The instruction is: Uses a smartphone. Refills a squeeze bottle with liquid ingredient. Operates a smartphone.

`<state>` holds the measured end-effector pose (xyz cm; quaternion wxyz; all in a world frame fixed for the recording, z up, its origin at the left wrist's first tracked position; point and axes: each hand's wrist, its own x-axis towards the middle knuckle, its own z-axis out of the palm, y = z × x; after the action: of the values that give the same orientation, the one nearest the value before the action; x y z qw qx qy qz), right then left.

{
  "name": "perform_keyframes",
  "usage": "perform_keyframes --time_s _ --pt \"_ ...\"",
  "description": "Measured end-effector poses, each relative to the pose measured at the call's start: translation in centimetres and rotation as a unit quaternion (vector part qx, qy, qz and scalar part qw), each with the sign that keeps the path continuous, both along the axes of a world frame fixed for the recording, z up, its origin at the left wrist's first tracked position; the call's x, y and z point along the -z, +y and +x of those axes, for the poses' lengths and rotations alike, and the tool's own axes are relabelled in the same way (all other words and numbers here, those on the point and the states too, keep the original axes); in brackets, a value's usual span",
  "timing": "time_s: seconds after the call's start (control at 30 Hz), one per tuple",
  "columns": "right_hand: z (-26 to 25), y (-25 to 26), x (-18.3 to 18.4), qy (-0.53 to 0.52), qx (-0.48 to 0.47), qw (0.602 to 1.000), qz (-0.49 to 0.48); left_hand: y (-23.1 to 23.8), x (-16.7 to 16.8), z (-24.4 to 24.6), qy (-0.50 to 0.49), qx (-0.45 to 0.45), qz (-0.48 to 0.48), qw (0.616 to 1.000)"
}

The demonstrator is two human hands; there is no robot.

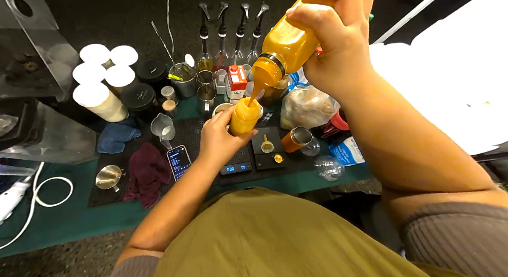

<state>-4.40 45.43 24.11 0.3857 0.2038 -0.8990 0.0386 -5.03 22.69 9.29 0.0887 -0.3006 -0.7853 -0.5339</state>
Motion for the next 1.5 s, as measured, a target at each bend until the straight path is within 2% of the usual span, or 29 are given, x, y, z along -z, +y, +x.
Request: perform_keyframes --time_s 0.63,1.1,1.5 --pt "0.5 -1.0 -2.2 0.060 0.006 0.994 0.086 -0.4 -0.2 -0.1 0.014 -0.001 0.001 1.000" --pt "0.8 -1.3 -3.8 0.056 0.007 0.991 0.120 -0.5 0.1 -0.1 -0.002 0.001 0.007 1.000" --pt "1.0 -1.7 -3.7 0.083 -0.004 0.985 0.150 -0.6 0.4 0.0 -0.003 0.004 -0.004 1.000"
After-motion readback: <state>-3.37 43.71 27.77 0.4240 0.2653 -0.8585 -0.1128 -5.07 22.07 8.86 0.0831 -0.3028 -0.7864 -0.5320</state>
